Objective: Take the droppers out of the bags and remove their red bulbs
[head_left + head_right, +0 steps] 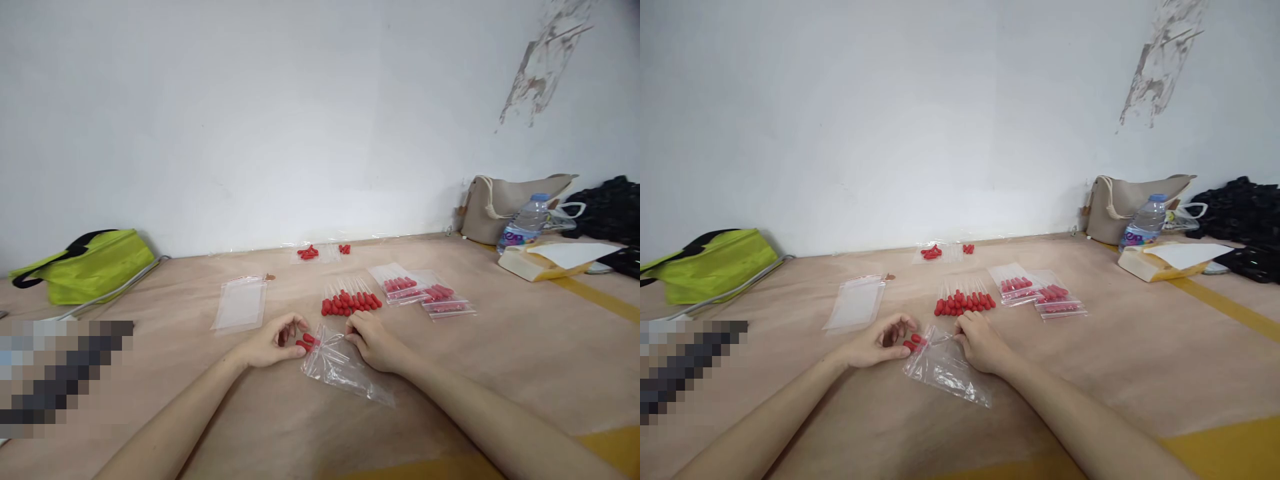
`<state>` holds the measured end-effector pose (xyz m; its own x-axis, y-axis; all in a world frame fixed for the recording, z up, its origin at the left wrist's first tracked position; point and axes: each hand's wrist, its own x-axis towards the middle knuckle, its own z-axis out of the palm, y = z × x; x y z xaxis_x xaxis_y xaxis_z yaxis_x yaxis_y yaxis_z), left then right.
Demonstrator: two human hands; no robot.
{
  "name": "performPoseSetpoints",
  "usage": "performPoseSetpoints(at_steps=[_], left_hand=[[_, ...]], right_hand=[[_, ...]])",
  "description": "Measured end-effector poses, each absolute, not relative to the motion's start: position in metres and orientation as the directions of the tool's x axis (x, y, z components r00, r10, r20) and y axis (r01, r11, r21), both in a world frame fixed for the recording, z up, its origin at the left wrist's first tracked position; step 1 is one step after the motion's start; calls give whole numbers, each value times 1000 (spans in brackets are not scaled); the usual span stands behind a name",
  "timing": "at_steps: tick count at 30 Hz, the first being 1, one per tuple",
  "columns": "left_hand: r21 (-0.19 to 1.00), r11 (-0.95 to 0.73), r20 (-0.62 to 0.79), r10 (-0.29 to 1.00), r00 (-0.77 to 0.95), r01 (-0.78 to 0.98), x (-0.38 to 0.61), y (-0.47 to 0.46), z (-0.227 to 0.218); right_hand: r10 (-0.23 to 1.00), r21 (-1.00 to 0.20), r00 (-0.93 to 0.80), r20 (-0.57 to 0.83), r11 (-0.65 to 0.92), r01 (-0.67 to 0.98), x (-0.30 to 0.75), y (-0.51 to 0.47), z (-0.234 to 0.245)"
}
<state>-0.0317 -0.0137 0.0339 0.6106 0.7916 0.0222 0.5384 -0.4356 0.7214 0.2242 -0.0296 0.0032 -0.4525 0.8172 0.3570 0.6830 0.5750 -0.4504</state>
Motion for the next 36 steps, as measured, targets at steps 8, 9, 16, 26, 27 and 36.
performPoseSetpoints(at_steps=[8,9,16,26,27,36], left_hand=[[662,-494,-18,741,671,563,-17,-21,36],[660,-493,-17,744,668,566,-16,-22,38],[709,-401,-67,780,622,580,-43,-13,80],[474,-504,658,748,90,722,-59,19,69],[388,-532,683,714,152,753,-50,21,58],[96,-665,439,696,568,740,5,29,9]], right_hand=[[804,-428,-463,374,593,682,225,-29,2],[801,-426,-464,378,595,681,225,-29,2],[802,-438,-464,377,596,673,231,-27,5],[760,-312,-471,447,626,715,231,-39,13],[760,-314,-473,445,627,713,231,-39,13],[736,-282,-529,422,661,695,232,-38,12]])
